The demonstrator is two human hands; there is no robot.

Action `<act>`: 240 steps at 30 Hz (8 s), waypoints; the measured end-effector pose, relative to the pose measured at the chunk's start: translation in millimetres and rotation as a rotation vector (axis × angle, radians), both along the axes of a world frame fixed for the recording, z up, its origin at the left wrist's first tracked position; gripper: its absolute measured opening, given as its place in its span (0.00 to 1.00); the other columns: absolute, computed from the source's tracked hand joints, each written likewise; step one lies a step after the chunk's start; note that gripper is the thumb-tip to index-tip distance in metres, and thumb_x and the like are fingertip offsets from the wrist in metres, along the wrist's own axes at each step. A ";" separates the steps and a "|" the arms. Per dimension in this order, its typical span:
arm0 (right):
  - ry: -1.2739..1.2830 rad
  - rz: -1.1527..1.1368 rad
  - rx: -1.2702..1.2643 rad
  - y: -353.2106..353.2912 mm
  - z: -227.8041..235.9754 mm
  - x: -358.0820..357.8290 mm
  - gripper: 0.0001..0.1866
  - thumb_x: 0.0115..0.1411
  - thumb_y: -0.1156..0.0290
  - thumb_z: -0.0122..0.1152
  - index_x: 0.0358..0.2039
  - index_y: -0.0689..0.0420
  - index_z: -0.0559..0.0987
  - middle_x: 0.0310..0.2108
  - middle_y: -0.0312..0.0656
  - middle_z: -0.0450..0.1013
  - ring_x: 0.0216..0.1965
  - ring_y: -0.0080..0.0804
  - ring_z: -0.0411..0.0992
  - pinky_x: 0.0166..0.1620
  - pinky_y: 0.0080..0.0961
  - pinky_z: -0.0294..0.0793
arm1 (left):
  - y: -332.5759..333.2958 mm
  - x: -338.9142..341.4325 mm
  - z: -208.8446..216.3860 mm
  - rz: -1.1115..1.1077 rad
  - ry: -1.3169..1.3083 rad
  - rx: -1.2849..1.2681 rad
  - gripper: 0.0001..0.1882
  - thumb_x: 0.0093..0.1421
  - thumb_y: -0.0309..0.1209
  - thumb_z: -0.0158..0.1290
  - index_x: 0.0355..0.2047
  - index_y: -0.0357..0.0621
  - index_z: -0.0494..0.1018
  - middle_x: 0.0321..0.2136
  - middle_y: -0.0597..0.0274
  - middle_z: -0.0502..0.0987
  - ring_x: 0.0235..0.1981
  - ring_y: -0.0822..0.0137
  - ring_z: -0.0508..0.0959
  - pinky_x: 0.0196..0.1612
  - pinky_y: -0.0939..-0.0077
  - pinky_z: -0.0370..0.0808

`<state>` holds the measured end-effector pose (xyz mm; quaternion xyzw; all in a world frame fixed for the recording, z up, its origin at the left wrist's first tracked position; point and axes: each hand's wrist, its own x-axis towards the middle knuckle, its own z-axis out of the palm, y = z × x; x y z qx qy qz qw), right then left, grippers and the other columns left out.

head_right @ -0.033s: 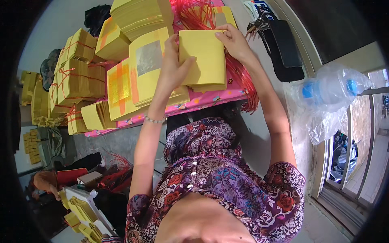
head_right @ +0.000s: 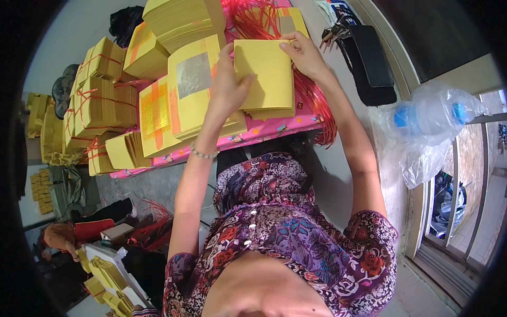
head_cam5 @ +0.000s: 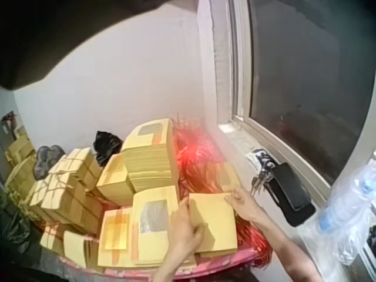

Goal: Organizing and counting stacks of yellow paper bundles tied with red string.

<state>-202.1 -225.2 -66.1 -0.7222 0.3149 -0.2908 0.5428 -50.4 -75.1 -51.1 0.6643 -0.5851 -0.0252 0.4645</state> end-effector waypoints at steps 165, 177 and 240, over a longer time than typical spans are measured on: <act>-0.267 0.223 -0.212 44.4 15.5 105.6 0.24 0.68 0.63 0.44 0.60 0.61 0.61 0.56 0.43 0.63 0.57 0.30 0.62 0.57 0.27 0.63 | 118.8 64.2 -3.5 0.289 0.264 -0.559 0.07 0.64 0.24 0.47 0.41 0.36 0.70 0.35 0.58 0.73 0.36 0.69 0.73 0.40 0.76 0.69; -0.483 0.124 -0.201 73.8 27.0 110.3 0.17 0.71 0.61 0.36 0.48 0.61 0.66 0.42 0.36 0.64 0.45 0.22 0.60 0.52 0.21 0.58 | 121.0 88.9 -26.1 0.199 0.490 -0.543 0.21 0.66 0.27 0.45 0.57 0.36 0.56 0.52 0.58 0.66 0.51 0.70 0.67 0.55 0.75 0.62; -0.282 0.350 0.103 105.1 30.4 70.0 0.37 0.57 0.72 0.62 0.62 0.62 0.54 0.55 0.42 0.63 0.55 0.28 0.63 0.57 0.26 0.64 | 76.9 48.5 14.0 -0.230 0.829 -0.212 0.22 0.65 0.24 0.44 0.58 0.34 0.56 0.52 0.55 0.68 0.53 0.70 0.67 0.54 0.77 0.65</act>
